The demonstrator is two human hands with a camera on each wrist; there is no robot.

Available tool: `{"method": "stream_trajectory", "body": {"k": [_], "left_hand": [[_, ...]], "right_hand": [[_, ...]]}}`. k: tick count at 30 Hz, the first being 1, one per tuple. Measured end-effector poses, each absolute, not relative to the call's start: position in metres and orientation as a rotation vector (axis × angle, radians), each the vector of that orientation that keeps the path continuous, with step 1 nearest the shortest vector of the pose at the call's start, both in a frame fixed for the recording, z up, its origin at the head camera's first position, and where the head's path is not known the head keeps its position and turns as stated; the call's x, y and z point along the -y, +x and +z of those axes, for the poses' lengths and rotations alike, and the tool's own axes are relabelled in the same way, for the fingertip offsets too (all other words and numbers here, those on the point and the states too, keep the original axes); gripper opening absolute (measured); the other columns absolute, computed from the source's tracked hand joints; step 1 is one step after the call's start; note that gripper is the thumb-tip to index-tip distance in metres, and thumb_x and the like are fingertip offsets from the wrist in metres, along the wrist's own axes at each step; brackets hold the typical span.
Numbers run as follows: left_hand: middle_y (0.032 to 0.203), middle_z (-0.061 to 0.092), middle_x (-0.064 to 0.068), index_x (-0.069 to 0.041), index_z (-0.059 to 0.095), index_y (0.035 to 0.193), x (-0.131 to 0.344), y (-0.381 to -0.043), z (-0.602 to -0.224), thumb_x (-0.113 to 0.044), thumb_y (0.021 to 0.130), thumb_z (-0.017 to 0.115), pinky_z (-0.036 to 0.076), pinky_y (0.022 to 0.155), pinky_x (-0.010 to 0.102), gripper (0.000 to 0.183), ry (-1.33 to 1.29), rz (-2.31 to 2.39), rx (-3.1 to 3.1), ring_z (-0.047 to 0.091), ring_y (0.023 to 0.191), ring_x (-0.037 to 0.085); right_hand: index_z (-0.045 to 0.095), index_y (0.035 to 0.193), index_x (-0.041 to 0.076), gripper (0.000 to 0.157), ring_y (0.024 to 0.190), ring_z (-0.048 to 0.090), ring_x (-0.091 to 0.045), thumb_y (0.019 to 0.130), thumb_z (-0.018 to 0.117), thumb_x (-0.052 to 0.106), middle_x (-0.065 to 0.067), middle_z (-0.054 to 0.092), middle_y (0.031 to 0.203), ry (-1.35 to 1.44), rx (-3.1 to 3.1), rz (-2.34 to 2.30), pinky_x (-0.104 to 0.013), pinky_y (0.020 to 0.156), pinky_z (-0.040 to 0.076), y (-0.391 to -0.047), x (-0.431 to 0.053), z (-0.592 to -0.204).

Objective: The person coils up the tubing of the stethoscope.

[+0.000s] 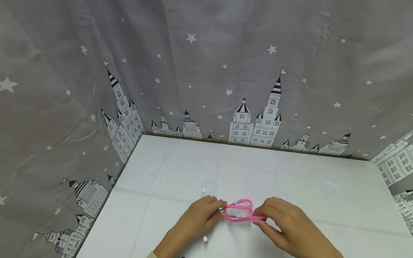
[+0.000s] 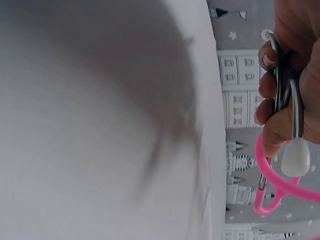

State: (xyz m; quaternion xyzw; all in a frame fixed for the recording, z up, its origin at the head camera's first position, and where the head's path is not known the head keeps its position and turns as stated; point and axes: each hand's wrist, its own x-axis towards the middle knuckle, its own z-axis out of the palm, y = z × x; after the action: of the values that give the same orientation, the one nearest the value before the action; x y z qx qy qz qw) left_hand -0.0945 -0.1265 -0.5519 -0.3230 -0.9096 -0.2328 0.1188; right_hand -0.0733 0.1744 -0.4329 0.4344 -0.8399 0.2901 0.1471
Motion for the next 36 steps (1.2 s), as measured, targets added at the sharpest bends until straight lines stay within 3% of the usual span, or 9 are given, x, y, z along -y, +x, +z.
{"method": "stream_trajectory", "body": {"k": [10,14,19,26,31,36], "left_hand": [[0.094,0.070,-0.013,-0.024,0.074,0.115,0.105,-0.081,-0.548,-0.026,0.097,0.082,0.048,0.077,0.013,0.021,-1.120,-0.682,2.625,0.058,0.084,0.003],[0.093,0.068,-0.012,-0.023,0.074,0.114,0.100,-0.077,-0.545,-0.025,0.094,0.084,0.047,0.078,0.011,0.022,-1.196,-0.682,2.554,0.059,0.083,0.003],[0.107,0.070,-0.012,-0.022,0.074,0.113,0.093,-0.070,-0.541,-0.021,0.095,0.085,0.049,0.083,0.009,0.021,-1.255,-0.772,2.509,0.064,0.089,0.002],[0.114,0.074,-0.011,-0.021,0.072,0.119,0.089,-0.064,-0.533,-0.025,0.097,0.082,0.054,0.092,0.012,0.024,-1.258,-0.895,2.494,0.071,0.103,0.004],[0.112,0.076,-0.011,-0.020,0.071,0.119,0.089,-0.067,-0.520,-0.030,0.095,0.083,0.053,0.091,0.009,0.029,-1.248,-0.916,2.374,0.071,0.101,0.003],[0.110,0.077,-0.013,-0.020,0.071,0.121,0.087,-0.069,-0.510,-0.034,0.094,0.084,0.045,0.082,0.005,0.033,-1.199,-0.944,2.334,0.063,0.085,0.000]], "right_hand": [[0.074,0.106,0.021,0.028,0.088,0.064,-0.001,0.086,0.087,0.007,0.015,0.071,0.098,1.192,2.407,0.865,-0.013,0.084,0.051,-0.110,-0.174,-0.426],[0.075,0.105,0.023,0.025,0.088,0.063,-0.001,0.087,0.087,0.010,0.016,0.071,0.096,1.113,2.469,0.853,-0.019,0.077,0.053,-0.123,-0.179,-0.433],[0.076,0.103,0.023,0.020,0.088,0.063,-0.002,0.089,0.087,0.013,0.015,0.072,0.095,1.039,2.539,0.821,-0.026,0.074,0.054,-0.135,-0.185,-0.445],[0.077,0.102,0.024,0.011,0.091,0.067,-0.008,0.094,0.084,0.022,0.013,0.074,0.095,0.937,2.710,0.744,-0.034,0.080,0.059,-0.146,-0.185,-0.453],[0.078,0.103,0.024,0.009,0.087,0.064,-0.006,0.096,0.083,0.027,0.012,0.075,0.095,0.918,2.796,0.749,-0.029,0.075,0.056,-0.154,-0.183,-0.460],[0.078,0.103,0.023,0.010,0.085,0.061,-0.005,0.095,0.083,0.027,0.011,0.076,0.096,0.920,2.837,0.795,-0.025,0.071,0.054,-0.160,-0.180,-0.465]]}}
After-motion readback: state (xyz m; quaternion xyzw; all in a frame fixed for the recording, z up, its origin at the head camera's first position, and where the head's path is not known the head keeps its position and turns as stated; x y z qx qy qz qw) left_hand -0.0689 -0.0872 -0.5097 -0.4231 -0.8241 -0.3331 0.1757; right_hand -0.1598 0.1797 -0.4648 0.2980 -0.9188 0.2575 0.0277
